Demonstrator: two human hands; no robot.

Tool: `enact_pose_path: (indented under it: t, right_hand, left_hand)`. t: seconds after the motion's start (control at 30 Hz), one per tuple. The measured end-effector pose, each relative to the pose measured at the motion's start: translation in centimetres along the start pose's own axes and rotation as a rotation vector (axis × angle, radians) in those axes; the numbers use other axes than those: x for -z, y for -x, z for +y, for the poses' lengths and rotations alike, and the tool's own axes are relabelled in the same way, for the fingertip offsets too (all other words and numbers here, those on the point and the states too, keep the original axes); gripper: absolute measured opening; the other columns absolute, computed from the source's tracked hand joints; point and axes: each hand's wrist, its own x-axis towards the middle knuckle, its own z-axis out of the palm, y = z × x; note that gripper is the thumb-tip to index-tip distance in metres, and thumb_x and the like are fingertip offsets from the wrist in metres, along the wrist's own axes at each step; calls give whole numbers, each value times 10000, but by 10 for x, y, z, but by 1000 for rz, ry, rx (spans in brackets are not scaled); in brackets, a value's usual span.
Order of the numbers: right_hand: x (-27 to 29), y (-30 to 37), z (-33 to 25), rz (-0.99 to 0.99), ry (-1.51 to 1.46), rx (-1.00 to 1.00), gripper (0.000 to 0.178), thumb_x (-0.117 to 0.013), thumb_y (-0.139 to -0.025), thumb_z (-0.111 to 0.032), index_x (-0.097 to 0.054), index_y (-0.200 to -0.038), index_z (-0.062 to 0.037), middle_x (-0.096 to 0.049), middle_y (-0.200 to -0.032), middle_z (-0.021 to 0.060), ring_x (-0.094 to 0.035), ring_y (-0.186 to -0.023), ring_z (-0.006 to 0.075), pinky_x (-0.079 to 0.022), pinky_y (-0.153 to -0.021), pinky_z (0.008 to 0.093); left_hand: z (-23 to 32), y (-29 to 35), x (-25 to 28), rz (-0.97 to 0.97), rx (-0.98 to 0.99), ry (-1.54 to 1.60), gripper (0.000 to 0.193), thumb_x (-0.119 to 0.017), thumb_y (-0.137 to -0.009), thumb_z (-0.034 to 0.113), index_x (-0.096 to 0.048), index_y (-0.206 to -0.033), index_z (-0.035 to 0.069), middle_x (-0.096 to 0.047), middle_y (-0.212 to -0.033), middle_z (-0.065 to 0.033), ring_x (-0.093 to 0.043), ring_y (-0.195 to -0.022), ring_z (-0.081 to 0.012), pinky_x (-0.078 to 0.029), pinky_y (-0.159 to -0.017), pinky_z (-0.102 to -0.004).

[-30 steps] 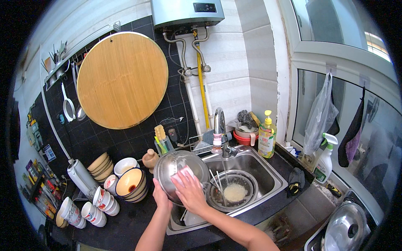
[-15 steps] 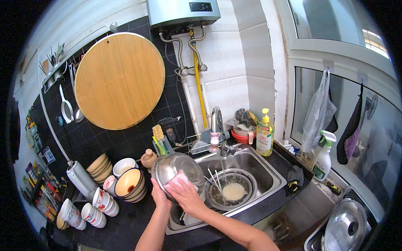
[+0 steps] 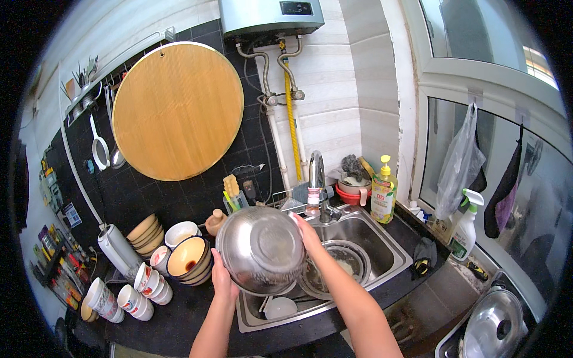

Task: The person washes a stack of dirty dishes in a kitchen sink using a sponge and running water. They scrub and rinse bowls, plates, and chopsticks one by one, placing the cleaned items into a metal strainer in the sink.

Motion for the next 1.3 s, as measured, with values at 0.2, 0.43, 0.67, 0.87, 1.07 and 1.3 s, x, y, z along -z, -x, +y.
enact_pose_path:
  t: [0.2, 0.43, 0.67, 0.87, 1.07, 1.3]
  right_hand:
    - [-37, 81, 43, 347, -585, -403, 462, -383, -926, -391, -362, -1293, -112, -520, -1175, 44, -482, -1091, 175, -393, -909, 333]
    - [-109, 131, 36, 360, 328, -164, 706, -401, -921, -338, 42, -1397, -64, -75, -1420, 126, -246, -1206, 249, -242, -982, 329]
    - [-97, 113, -23, 26, 1013, 200, 555, -413, -883, -237, -228, -1361, -25, -162, -1409, 217, -127, -1309, 376, -115, -1055, 444]
    - [-24, 82, 31, 287, -10, -113, 424, -459, -903, -223, -386, -1264, -12, -475, -1201, 137, -439, -1118, 226, -325, -956, 299]
    - [30, 111, 13, 257, 19, -447, 372, -530, -855, -151, -465, -1209, -57, -553, -1057, 66, -519, -937, 150, -425, -803, 264]
    - [112, 112, 20, 432, 171, -240, 338, -495, -863, -141, -482, -1182, -31, -559, -1076, 73, -527, -961, 157, -402, -859, 265]
  left_hand:
    - [-26, -5, -18, 143, -163, 108, 548, -383, -910, 474, -491, -1150, -6, -555, -1090, -93, -562, -939, -200, -472, -765, -328]
    - [-70, -12, -26, 292, -303, -43, 578, -382, -909, 481, -522, -1103, -45, -573, -1050, -94, -540, -929, -178, -420, -807, -291]
    - [-79, 2, -18, 102, -199, -210, 444, -445, -912, 392, -594, -981, -21, -611, -931, -76, -555, -807, -124, -427, -731, -249]
    - [-71, 10, -25, -320, -248, -707, 205, -720, -717, 97, -632, -870, -8, -626, -757, -3, -535, -664, -59, -447, -611, -217]
    - [-56, -13, 2, -604, -401, -1554, 323, -725, -678, 314, -563, -670, 36, -583, -627, -118, -571, -572, -272, -442, -544, -364]
    - [-48, -26, 0, -1182, -519, -1917, 217, -679, -681, 242, -589, -760, 61, -592, -673, -140, -592, -700, -325, -461, -606, -419]
